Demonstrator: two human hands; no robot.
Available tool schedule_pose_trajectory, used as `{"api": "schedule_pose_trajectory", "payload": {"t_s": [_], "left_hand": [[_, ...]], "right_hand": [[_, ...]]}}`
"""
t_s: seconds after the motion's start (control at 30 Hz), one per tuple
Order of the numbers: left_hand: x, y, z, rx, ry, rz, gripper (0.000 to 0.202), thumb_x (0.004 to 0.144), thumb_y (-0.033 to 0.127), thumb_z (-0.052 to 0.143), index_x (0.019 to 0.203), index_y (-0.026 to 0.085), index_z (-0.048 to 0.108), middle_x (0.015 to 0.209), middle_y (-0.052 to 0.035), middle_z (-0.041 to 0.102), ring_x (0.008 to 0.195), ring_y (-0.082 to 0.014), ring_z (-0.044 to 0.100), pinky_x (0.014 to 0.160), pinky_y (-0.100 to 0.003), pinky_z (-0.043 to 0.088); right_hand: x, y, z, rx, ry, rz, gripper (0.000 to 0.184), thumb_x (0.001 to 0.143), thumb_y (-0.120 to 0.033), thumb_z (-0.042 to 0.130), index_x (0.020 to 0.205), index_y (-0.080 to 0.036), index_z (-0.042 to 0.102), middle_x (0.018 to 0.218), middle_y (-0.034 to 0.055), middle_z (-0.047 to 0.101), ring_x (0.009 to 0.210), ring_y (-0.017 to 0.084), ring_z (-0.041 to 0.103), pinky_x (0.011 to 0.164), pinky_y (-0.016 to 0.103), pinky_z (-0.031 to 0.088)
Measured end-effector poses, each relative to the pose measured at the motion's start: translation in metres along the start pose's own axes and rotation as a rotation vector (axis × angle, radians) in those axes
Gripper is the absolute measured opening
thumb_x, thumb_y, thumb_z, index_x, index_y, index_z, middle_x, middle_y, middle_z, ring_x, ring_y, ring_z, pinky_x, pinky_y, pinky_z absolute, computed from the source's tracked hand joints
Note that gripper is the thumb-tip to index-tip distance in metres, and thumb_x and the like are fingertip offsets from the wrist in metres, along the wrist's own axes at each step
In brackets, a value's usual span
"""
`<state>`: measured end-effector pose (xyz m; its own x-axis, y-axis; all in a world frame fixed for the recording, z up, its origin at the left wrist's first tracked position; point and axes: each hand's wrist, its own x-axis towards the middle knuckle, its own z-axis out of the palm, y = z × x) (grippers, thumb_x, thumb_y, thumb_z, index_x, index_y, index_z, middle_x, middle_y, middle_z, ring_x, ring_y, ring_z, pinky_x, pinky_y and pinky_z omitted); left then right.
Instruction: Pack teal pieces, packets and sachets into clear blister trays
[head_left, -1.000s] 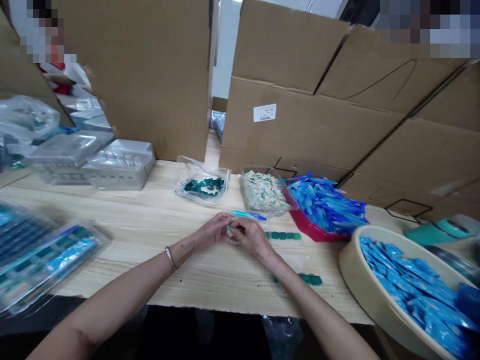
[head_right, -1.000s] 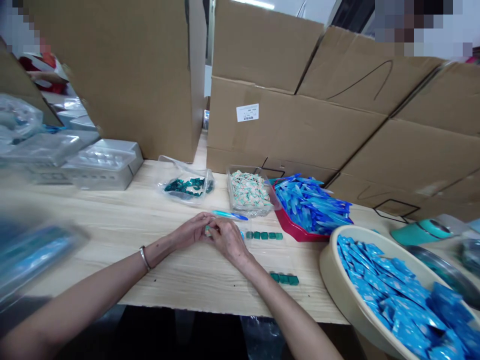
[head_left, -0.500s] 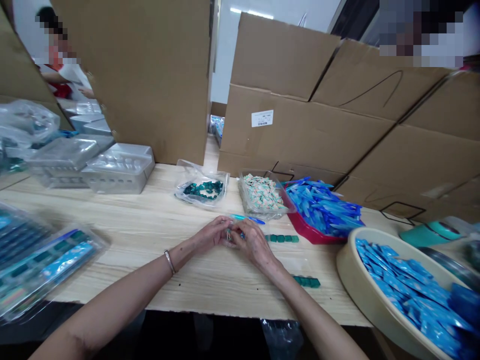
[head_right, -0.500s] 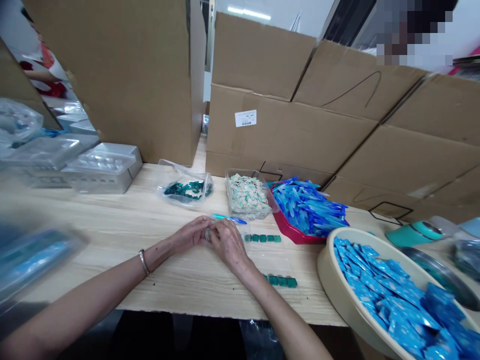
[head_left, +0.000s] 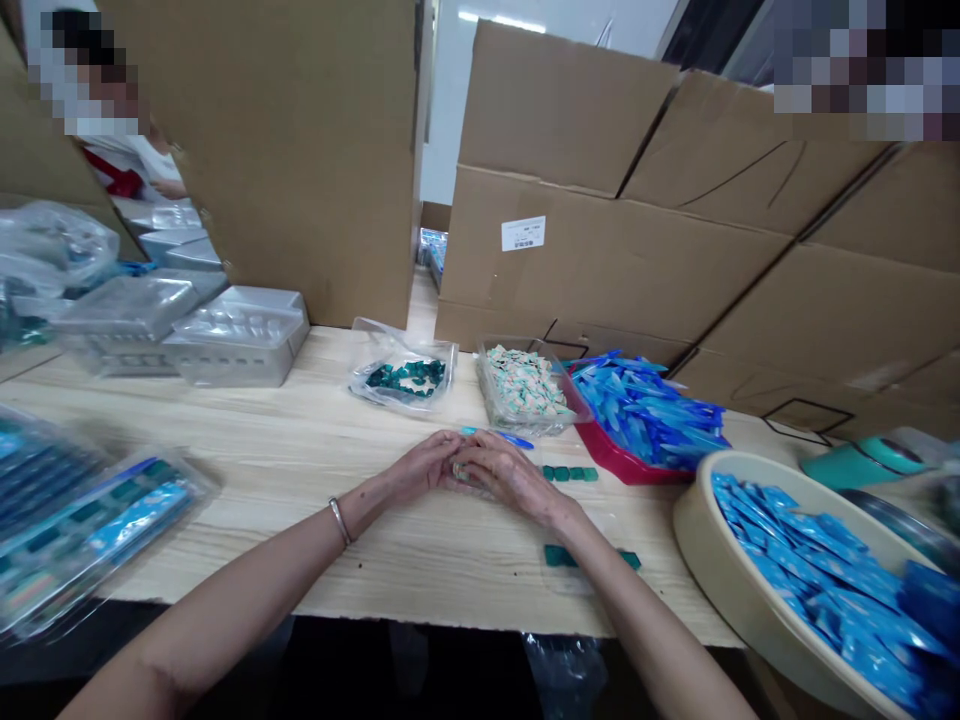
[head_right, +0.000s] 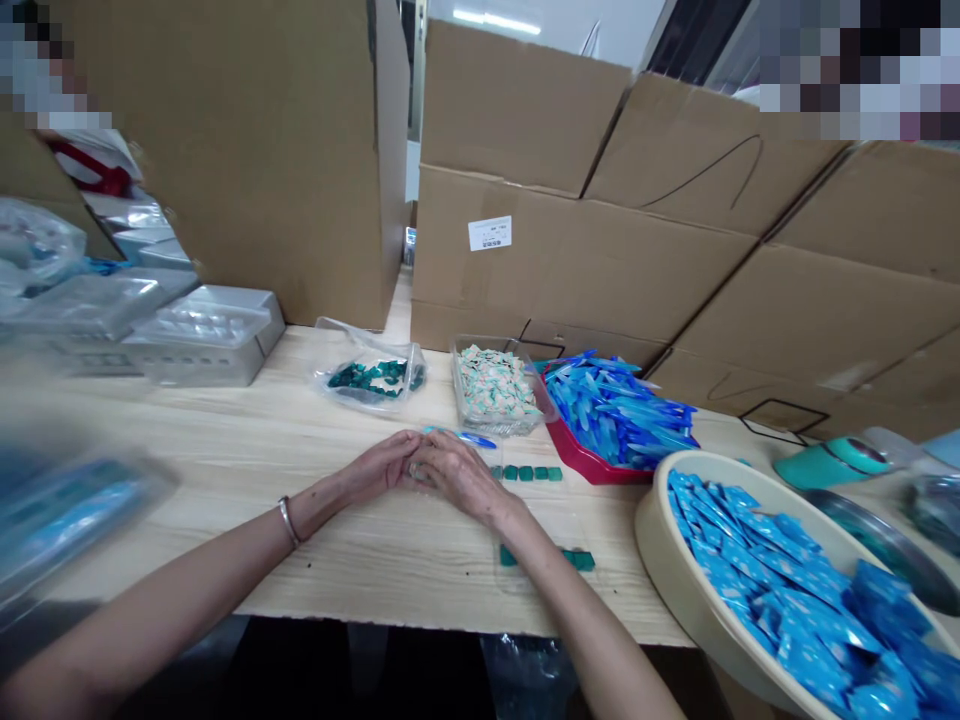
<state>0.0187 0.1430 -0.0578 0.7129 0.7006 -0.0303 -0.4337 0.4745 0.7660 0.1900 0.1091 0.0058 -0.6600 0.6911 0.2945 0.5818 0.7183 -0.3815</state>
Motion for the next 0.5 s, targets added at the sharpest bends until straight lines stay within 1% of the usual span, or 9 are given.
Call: {"api": "schedule_pose_trajectory", "payload": {"t_s": [0.1, 0.2, 0.33, 0.43, 0.5], "left_hand": [[0.000, 0.000, -0.001, 0.007, 0.004, -0.002, 0.025, 0.083, 0.033, 0.053, 0.101, 0.016, 0.055, 0.100, -0.0097, 0.061, 0.085, -0.0205, 0.062, 0.075, -0.043, 0.051], [0.001, -0.002, -0.004, 0.013, 0.006, 0.001, 0.025, 0.083, 0.032, 0.053, 0.103, 0.017, 0.054, 0.103, -0.0096, 0.061, 0.085, -0.0202, 0.063, 0.073, -0.041, 0.052], [0.002, -0.004, -0.005, 0.017, -0.006, 0.008, 0.029, 0.084, 0.034, 0.051, 0.107, 0.016, 0.053, 0.102, -0.0106, 0.062, 0.084, -0.0210, 0.064, 0.074, -0.042, 0.052], [0.002, -0.002, -0.003, 0.022, -0.009, -0.001, 0.029, 0.085, 0.034, 0.050, 0.108, 0.017, 0.053, 0.099, -0.0102, 0.063, 0.083, -0.0220, 0.064, 0.073, -0.041, 0.052], [0.002, -0.001, -0.002, 0.036, -0.014, -0.012, 0.030, 0.085, 0.033, 0.050, 0.109, 0.017, 0.052, 0.098, -0.0104, 0.063, 0.082, -0.0225, 0.065, 0.071, -0.040, 0.053]], "right_hand": [[0.005, 0.007, -0.009, -0.034, -0.105, -0.113, 0.016, 0.087, -0.018, 0.049, 0.092, -0.019, 0.063, 0.095, 0.0054, 0.057, 0.091, 0.015, 0.051, 0.081, 0.028, 0.041], [0.012, 0.011, -0.014, -0.049, -0.173, -0.186, 0.017, 0.087, -0.017, 0.048, 0.090, -0.019, 0.064, 0.096, 0.0048, 0.058, 0.091, 0.015, 0.051, 0.080, 0.027, 0.041], [0.022, 0.012, -0.017, -0.050, -0.226, -0.230, 0.019, 0.087, -0.016, 0.047, 0.088, -0.018, 0.066, 0.093, 0.0048, 0.059, 0.090, 0.015, 0.051, 0.077, 0.025, 0.041], [0.027, 0.010, -0.021, -0.085, -0.259, -0.239, 0.021, 0.087, -0.015, 0.046, 0.082, -0.017, 0.066, 0.090, 0.0042, 0.058, 0.087, 0.015, 0.050, 0.073, 0.024, 0.040], [0.030, 0.009, -0.024, -0.125, -0.306, -0.243, 0.021, 0.086, -0.014, 0.046, 0.076, -0.017, 0.065, 0.088, 0.0042, 0.057, 0.085, 0.015, 0.048, 0.070, 0.024, 0.038]]}}
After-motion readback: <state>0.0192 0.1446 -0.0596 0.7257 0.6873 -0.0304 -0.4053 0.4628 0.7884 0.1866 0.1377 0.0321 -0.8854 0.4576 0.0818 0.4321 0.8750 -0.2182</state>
